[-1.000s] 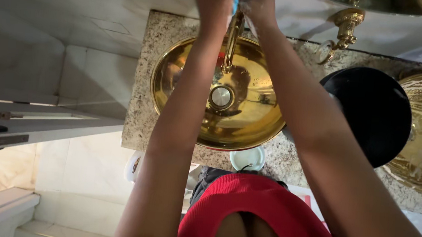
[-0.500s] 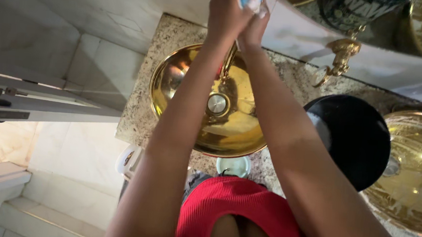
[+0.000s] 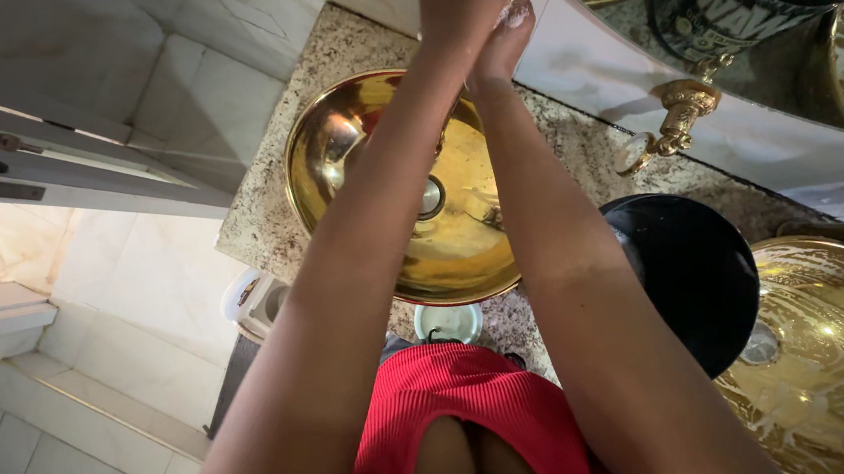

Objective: The person scrubs two gold-colored bathroom sinks with a blue sponge and soapy water. They clean the basin, faucet, and drain area of each sink, rinsing the sponge under running water between applications.

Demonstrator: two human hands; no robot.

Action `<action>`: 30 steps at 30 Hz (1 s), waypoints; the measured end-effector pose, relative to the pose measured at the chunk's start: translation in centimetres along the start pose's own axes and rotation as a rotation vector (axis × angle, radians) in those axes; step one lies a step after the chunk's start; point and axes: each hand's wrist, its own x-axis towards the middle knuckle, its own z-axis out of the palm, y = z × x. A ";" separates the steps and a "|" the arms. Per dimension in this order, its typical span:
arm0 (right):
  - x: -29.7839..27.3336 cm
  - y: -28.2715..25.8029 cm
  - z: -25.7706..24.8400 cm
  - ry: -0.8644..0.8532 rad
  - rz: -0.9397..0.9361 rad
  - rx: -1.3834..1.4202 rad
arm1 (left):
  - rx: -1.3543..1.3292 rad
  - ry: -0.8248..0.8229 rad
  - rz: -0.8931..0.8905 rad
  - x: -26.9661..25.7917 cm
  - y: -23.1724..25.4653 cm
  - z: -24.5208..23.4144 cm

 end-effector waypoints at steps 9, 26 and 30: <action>0.8 1.9 -0.3 0.065 0.096 0.145 | -0.050 0.436 0.247 -2.0 -3.1 2.1; -0.5 -1.0 1.6 0.201 -0.008 -0.143 | 0.207 0.337 0.164 -3.2 -0.2 0.1; 0.0 0.7 0.0 0.181 0.229 0.190 | 0.100 0.505 0.587 -6.1 -2.2 -2.1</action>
